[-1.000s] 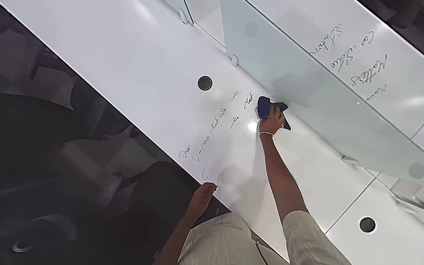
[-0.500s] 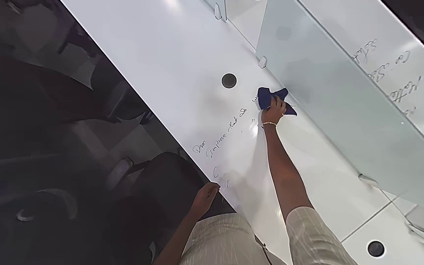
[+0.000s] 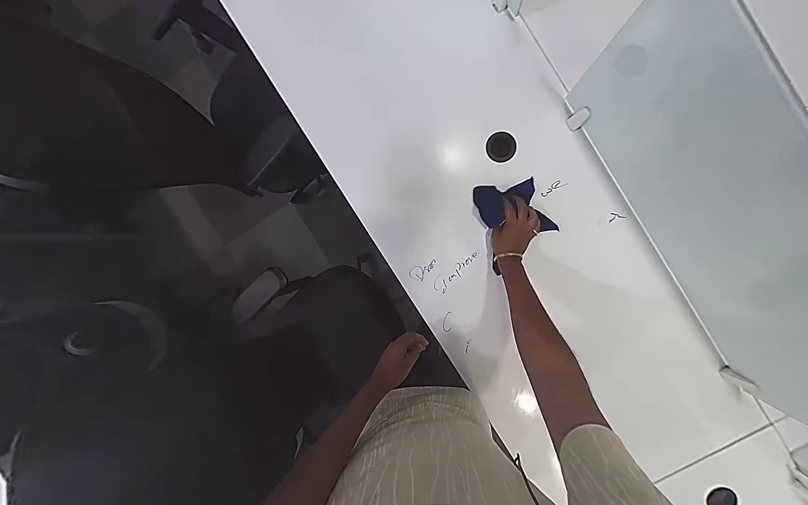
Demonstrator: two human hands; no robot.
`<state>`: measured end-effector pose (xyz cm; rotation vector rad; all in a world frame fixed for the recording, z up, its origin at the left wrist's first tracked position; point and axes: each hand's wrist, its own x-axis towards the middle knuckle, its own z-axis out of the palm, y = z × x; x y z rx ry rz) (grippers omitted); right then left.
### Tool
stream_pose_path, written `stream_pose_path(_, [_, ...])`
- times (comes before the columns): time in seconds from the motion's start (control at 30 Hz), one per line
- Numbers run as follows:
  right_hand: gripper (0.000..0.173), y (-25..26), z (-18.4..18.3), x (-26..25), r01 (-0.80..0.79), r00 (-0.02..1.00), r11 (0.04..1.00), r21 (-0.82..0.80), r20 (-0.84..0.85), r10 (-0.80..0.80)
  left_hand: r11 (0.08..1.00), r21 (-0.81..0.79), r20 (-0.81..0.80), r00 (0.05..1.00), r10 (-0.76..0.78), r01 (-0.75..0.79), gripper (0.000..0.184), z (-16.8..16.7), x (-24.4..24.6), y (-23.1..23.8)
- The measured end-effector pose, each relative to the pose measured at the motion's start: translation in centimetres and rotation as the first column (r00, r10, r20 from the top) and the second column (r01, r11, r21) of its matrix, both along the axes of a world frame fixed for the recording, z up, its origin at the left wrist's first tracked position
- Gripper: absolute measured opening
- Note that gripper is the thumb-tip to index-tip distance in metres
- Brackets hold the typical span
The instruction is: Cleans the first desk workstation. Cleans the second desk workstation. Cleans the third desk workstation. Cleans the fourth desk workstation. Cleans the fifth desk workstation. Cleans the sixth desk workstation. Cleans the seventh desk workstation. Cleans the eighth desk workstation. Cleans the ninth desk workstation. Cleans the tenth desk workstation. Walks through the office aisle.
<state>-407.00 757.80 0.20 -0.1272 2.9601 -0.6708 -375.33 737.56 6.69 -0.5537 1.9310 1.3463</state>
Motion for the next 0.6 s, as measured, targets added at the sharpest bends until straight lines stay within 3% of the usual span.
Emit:
stream_pose_path(0.07, [0.058,-2.2,0.2,1.3,0.009,0.998,1.000,-0.003,0.062,-0.009,0.999,-0.007,0.007,0.999,0.045,-0.045,0.027,-0.2,0.7,-1.2])
stream_pose_path(0.17, [0.053,-4.0,0.9,10.7,-0.252,0.947,0.966,-0.052,0.194,0.257,0.994,-0.001,0.024,0.994,0.106,-0.106,0.027,-0.7,1.7,-2.7])
stream_pose_path(0.27, [0.064,-3.7,-0.1,19.2,-0.466,0.881,0.876,-0.123,0.028,0.472,0.989,-0.035,0.032,0.989,0.146,-0.145,0.028,-0.6,2.8,-4.2])
stream_pose_path(0.4, [0.060,-8.1,-0.2,14.3,-0.506,0.854,0.855,-0.115,0.071,0.515,0.977,-0.076,0.062,0.977,0.202,-0.197,0.026,-1.3,4.2,-5.6])
stream_pose_path(0.5, [0.055,-15.2,-0.3,8.8,-0.353,0.926,0.930,-0.100,0.107,0.363,0.978,-0.092,0.094,0.977,0.193,-0.185,0.027,-1.4,3.7,-5.7])
stream_pose_path(0.6, [0.051,-17.0,1.0,9.8,-0.291,0.926,0.949,-0.119,0.215,0.310,0.981,-0.096,0.096,0.980,0.176,-0.167,0.028,-1.1,3.2,-5.7])
